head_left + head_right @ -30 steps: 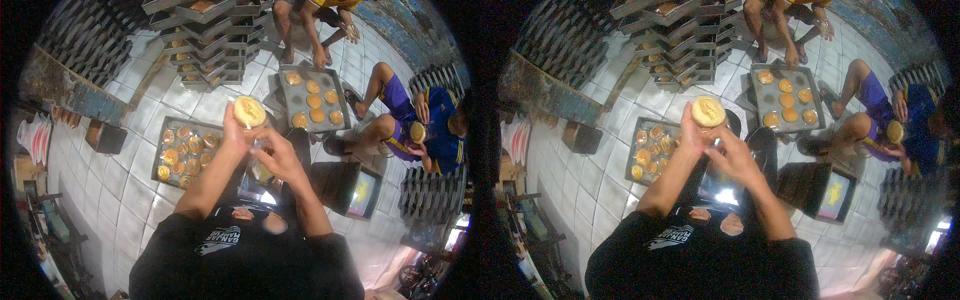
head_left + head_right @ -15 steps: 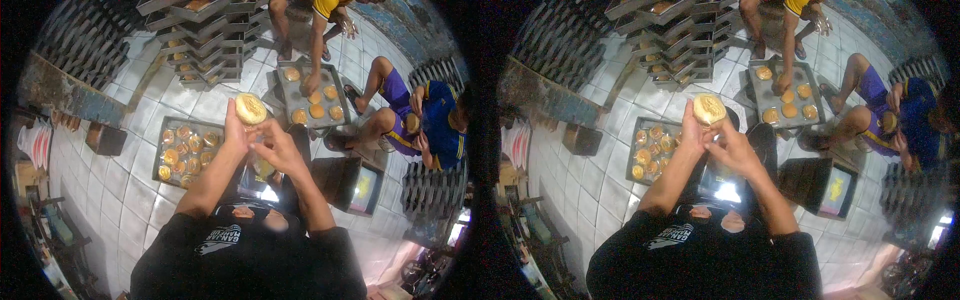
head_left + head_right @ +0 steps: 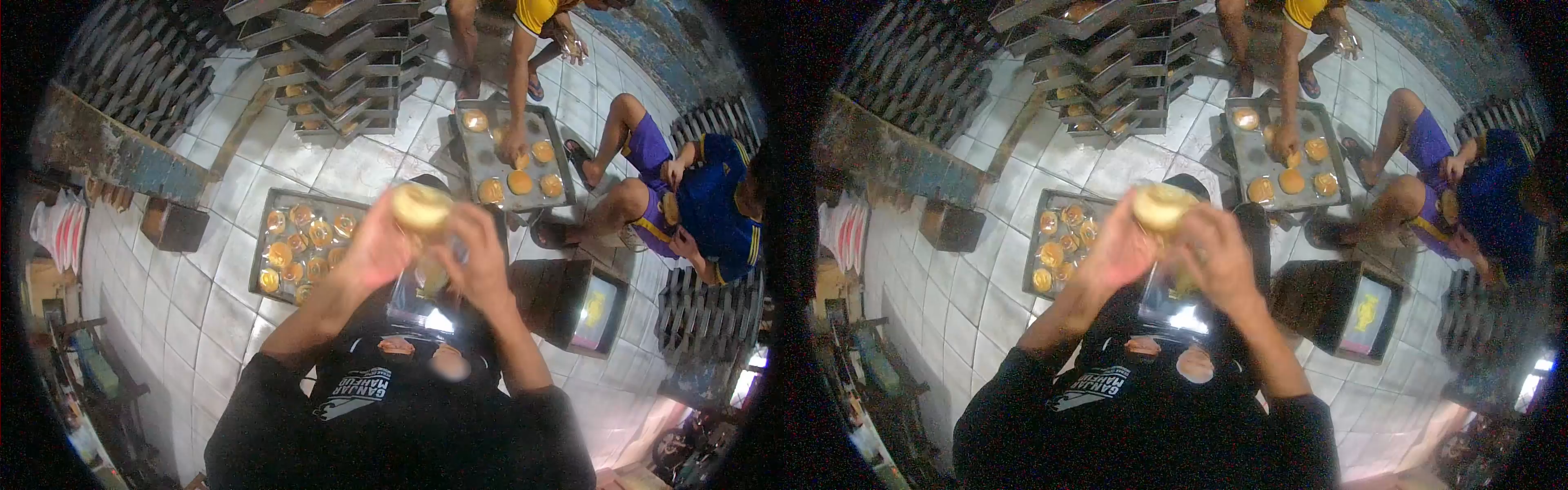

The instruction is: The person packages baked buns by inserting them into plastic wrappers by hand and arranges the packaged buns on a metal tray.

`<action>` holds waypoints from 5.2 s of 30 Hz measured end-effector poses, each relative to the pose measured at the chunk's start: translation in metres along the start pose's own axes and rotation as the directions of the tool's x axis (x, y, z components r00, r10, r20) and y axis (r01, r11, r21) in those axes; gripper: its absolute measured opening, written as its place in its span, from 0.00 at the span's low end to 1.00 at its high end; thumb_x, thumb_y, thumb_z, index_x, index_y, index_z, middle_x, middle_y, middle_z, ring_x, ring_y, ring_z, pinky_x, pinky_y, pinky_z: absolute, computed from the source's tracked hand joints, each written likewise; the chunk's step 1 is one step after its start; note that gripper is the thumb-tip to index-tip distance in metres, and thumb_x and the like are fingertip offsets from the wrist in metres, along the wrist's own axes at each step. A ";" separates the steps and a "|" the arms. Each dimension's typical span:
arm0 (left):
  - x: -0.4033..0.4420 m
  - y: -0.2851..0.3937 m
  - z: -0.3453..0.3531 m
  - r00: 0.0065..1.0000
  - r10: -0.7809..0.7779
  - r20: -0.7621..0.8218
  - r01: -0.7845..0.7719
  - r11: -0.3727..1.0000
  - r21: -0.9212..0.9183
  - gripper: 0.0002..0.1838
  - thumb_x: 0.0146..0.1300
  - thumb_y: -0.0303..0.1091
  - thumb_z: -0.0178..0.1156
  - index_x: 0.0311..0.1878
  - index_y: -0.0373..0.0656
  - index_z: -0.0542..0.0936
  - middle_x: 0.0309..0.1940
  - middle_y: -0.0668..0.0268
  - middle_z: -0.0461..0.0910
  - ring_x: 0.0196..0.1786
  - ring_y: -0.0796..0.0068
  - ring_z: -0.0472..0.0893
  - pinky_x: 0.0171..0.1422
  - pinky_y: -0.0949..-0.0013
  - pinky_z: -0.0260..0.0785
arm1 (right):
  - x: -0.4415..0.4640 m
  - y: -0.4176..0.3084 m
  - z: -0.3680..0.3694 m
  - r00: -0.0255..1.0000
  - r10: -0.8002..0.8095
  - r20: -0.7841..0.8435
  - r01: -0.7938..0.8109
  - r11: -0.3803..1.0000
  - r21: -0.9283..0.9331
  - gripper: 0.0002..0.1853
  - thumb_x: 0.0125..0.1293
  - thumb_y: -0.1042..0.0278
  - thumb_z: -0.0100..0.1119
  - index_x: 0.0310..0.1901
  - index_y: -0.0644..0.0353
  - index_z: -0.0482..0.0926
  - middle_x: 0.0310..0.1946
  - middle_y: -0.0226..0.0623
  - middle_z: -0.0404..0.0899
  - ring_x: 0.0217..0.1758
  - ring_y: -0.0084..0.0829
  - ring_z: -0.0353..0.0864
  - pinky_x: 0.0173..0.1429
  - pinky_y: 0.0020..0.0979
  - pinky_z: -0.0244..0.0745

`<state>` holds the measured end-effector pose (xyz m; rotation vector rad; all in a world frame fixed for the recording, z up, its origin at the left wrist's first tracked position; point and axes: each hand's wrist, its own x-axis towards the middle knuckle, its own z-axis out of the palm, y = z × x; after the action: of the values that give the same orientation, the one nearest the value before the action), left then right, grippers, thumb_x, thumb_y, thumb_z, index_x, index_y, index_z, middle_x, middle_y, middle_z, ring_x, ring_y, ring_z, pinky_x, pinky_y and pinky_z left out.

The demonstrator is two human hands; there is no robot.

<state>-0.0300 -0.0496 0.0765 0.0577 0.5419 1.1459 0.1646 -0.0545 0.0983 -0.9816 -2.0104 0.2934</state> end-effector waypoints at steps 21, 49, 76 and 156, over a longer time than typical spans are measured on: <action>0.036 0.014 -0.009 0.812 0.582 -0.043 -0.390 0.596 0.702 0.13 0.77 0.35 0.57 0.36 0.37 0.82 0.38 0.65 0.83 0.40 0.78 0.79 0.48 0.75 0.72 | 0.053 0.057 0.012 0.607 0.694 0.387 -0.748 0.335 0.573 0.13 0.74 0.61 0.62 0.32 0.59 0.82 0.23 0.21 0.73 0.25 0.15 0.65 0.30 0.24 0.59; -0.016 -0.037 -0.060 0.785 0.151 0.600 -0.384 -0.641 0.664 0.18 0.62 0.29 0.67 0.57 0.45 0.85 0.76 0.53 0.67 0.79 0.43 0.62 0.80 0.46 0.59 | -0.059 0.093 0.002 0.900 0.293 0.322 -0.313 0.950 0.013 0.24 0.68 0.59 0.65 0.60 0.64 0.77 0.64 0.54 0.74 0.69 0.56 0.70 0.75 0.46 0.65; 0.093 -0.026 -0.018 0.868 0.426 -0.257 0.047 0.443 0.895 0.15 0.78 0.42 0.56 0.47 0.37 0.77 0.32 0.63 0.81 0.30 0.72 0.80 0.37 0.68 0.75 | -0.173 0.585 0.061 0.410 0.898 0.156 -0.902 0.425 -0.074 0.22 0.72 0.52 0.63 0.50 0.67 0.85 0.37 0.35 0.86 0.38 0.26 0.80 0.44 0.32 0.75; 0.075 -0.014 -0.023 0.984 0.080 -0.161 -0.097 0.990 -0.100 0.39 0.76 0.69 0.36 0.67 0.44 0.73 0.61 0.55 0.79 0.61 0.53 0.80 0.64 0.39 0.74 | 0.006 0.004 0.038 0.896 0.103 0.432 -0.337 0.792 0.509 0.13 0.66 0.71 0.70 0.30 0.59 0.72 0.33 0.32 0.77 0.34 0.20 0.75 0.38 0.24 0.72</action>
<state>-0.0059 0.0047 0.0239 -0.1030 0.6202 1.2721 0.1348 -0.0418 0.0771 -0.8016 -1.9420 1.2404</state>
